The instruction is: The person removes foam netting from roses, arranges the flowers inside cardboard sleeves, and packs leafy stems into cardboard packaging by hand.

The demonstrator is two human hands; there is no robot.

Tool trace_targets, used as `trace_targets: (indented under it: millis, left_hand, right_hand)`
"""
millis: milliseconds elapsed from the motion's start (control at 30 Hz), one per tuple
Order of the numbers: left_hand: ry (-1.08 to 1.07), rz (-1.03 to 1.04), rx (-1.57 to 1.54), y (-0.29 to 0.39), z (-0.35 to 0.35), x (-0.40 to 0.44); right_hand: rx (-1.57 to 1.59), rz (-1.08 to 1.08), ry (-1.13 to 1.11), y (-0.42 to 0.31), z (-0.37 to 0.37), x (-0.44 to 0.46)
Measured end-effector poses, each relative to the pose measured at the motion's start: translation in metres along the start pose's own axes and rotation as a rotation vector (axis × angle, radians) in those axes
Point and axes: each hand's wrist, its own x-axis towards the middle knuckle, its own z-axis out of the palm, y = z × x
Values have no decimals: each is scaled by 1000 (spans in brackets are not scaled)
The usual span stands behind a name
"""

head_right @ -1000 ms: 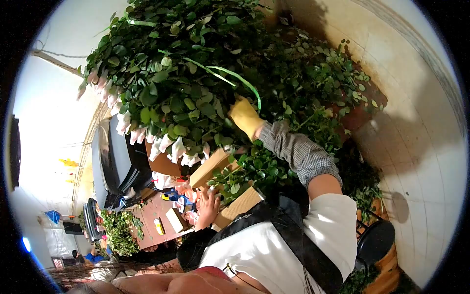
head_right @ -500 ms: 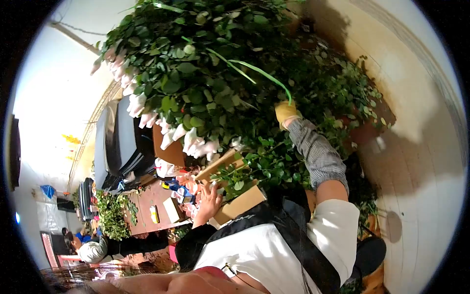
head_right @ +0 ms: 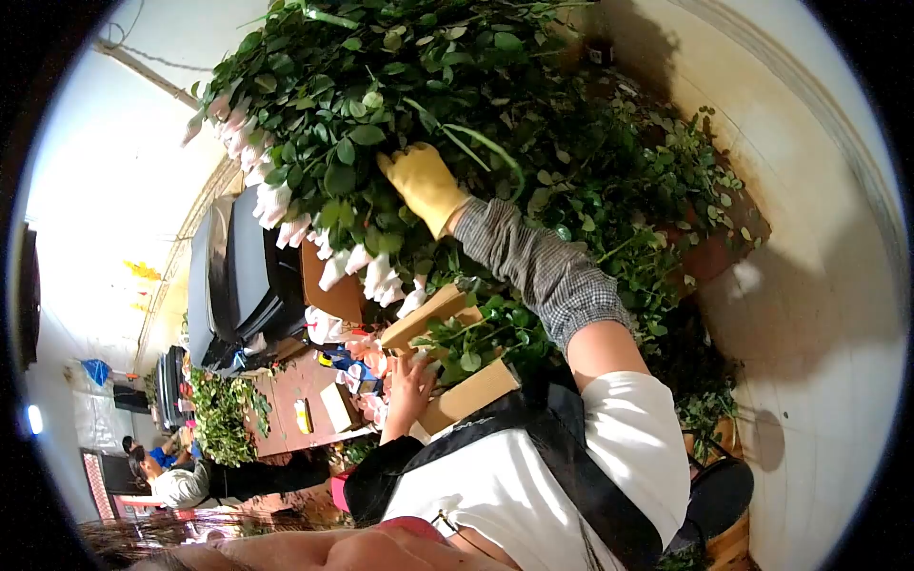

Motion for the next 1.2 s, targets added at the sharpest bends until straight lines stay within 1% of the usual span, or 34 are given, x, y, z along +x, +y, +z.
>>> trace_targets:
  millis: [33, 100, 133, 167, 233, 300, 333, 367, 400, 433, 467, 500, 567, 633, 700, 733, 767, 833, 867, 900, 967, 1000, 1033, 1100, 1133, 1167, 1200]
  left_hand:
    - [6, 62, 39, 6, -6, 2]
    - [-1, 10, -84, 4, -4, 2]
    - [-3, 4, -83, 2, -3, -2]
    - [-8, -16, -113, -1, -2, -3]
    - [-2, -31, -158, -3, 1, 3]
    - [32, -22, -229, -3, 1, 3]
    - [27, -9, -187, -6, 2, 3]
    - [20, -35, -217, -11, 7, 1]
    - [8, -51, -180, -9, 6, 1]
    - [-3, -62, -144, -7, 4, 2]
    - [10, -43, -184, -12, 8, 2]
    - [10, -44, -160, -11, 9, 2]
    - [52, 28, -86, -11, 10, 5]
    - [45, 40, -109, -17, 15, 5]
    - [27, -10, -134, -18, 16, 2]
    - [14, -20, -122, -18, 15, 1]
    - [13, -22, -117, -17, 17, -1]
    - [34, -12, -161, -22, 19, -3]
    - [35, 9, -132, -27, 22, -3]
    - [35, 24, -155, -26, 21, -1]
    - [86, 54, -183, -16, 14, 0]
    - [44, -24, -211, -6, 7, -1]
    - [-9, -76, -183, -6, 6, 0]
    - [29, 7, -196, -14, 10, 3]
    - [6, -22, -185, -16, 11, 3]
    - [37, 50, -151, -11, 5, 7]
    - [49, 40, -155, -14, 11, 7]
  right_hand:
    - [-22, 36, -63, -3, 1, 2]
    - [83, 78, -46, 2, 3, -5]
    - [66, 117, -139, 6, -12, -7]
    - [180, 61, 175, 15, -37, -22]
    - [550, 58, 322, 47, -34, -46]
    - [425, 184, 381, 69, -42, -60]
    - [681, 248, 320, 72, -57, -67]
    - [952, 331, 280, 75, -72, -74]
    - [1194, 433, 260, 78, -87, -81]
    - [1258, 523, 177, 77, -87, -85]
    - [1315, 617, 95, 76, -87, -89]
    - [1055, 423, 108, 70, -76, -92]
    - [451, 120, 260, 58, -54, -97]
    - [325, 81, 402, 35, -39, -84]
    - [375, 163, 400, 15, -48, -59]
    - [292, 264, 169, 6, -36, -50]
    - [357, 232, 28, -3, -26, -44]
    - [311, 111, -29, -18, -26, -40]
    - [340, 21, 335, -21, -39, -36]
    - [338, 0, 424, -22, -67, -27]
    - [303, 121, 393, -9, -100, -18]
    - [317, 282, 51, 1, -116, -10]
    - [542, 265, 264, 19, -80, -14]
    - [355, 187, 119, 46, -63, -15]
    - [418, 172, 252, 51, -56, -12]
    - [486, 142, 380, 53, -55, -5]
    - [377, 66, 361, 55, -54, 2]
